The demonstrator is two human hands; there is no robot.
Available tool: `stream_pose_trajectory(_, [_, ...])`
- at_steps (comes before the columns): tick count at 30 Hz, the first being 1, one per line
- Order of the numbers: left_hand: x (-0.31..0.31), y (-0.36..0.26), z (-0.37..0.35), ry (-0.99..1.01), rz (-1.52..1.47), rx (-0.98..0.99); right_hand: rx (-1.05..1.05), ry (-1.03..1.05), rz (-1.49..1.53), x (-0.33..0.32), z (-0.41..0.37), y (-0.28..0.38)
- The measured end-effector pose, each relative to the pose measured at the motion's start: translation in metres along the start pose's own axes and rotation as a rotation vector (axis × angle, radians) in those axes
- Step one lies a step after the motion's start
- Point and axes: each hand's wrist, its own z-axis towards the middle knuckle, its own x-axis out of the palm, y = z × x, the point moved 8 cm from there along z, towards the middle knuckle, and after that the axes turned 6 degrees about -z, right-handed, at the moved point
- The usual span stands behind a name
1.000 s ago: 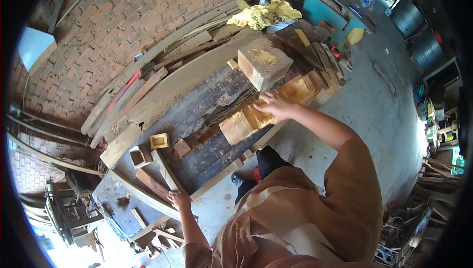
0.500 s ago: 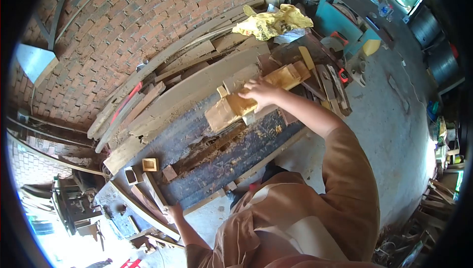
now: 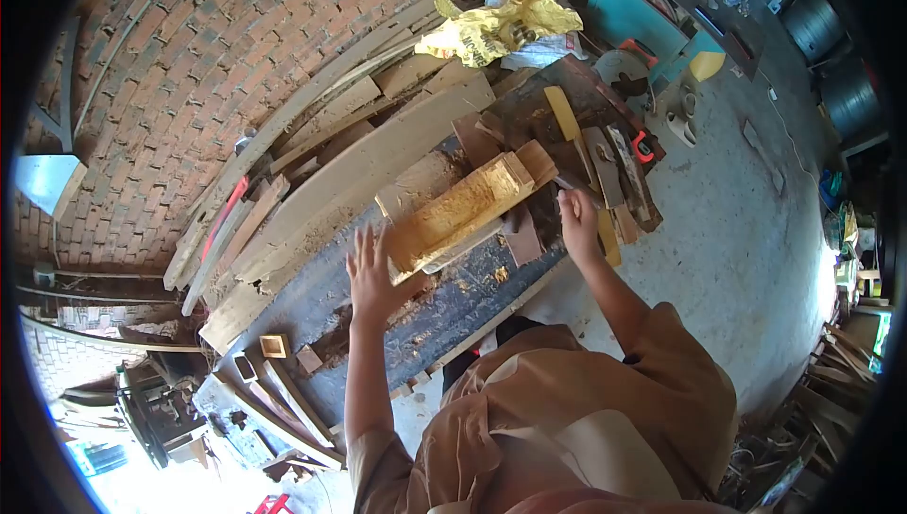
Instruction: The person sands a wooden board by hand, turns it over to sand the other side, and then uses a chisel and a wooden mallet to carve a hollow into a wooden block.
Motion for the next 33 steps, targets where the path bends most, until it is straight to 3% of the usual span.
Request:
stream_pose_trajectory(2, [0.014,-0.009,0.013,0.051,0.053,0.036,-0.026,0.029,-0.321,-0.003,0.003,-0.05])
stream_pose_trajectory(3, [0.023,-0.007,0.02,0.075,0.128,0.009,-0.022,0.033,-0.325,0.0,0.002,-0.052])
stream_pose_trajectory(5, [0.028,-0.006,0.027,0.096,0.201,-0.018,0.054,0.303,-0.554,0.037,-0.003,-0.061])
stream_pose_trajectory(9, [0.031,0.001,0.026,0.061,0.099,-0.016,0.129,0.338,-0.615,0.084,0.0,-0.071])
stream_pose_trajectory(12, [0.034,0.005,0.018,-0.009,0.089,-0.025,0.264,0.378,-0.882,0.094,-0.007,-0.062])
stream_pose_trajectory(16, [0.032,0.005,0.016,-0.031,0.069,-0.045,0.162,0.306,-0.87,0.092,-0.007,-0.095])
stream_pose_trajectory(18, [0.03,0.005,0.018,-0.048,0.062,-0.05,0.009,0.138,-0.795,0.072,-0.001,-0.097])
stream_pose_trajectory(20, [0.034,0.007,0.017,0.002,0.044,-0.075,0.331,0.156,-0.297,0.044,0.0,-0.09])
stream_pose_trajectory(22, [0.035,0.008,0.015,0.002,0.044,-0.099,0.449,0.09,-0.082,0.01,0.002,-0.055])
stream_pose_trajectory(24, [0.035,0.005,0.015,0.022,0.049,-0.103,0.321,-0.022,-0.02,-0.029,0.015,-0.013])
stream_pose_trajectory(28, [0.036,0.004,0.014,0.017,0.06,-0.119,0.117,-0.107,-0.222,-0.097,0.056,0.05])
stream_pose_trajectory(31, [0.038,0.004,0.015,0.071,0.04,-0.147,-0.228,-0.152,-0.254,-0.111,0.081,0.115])
stream_pose_trajectory(33, [0.028,-0.002,0.01,0.061,0.062,-0.197,-0.317,-0.109,-0.159,-0.11,0.103,0.128])
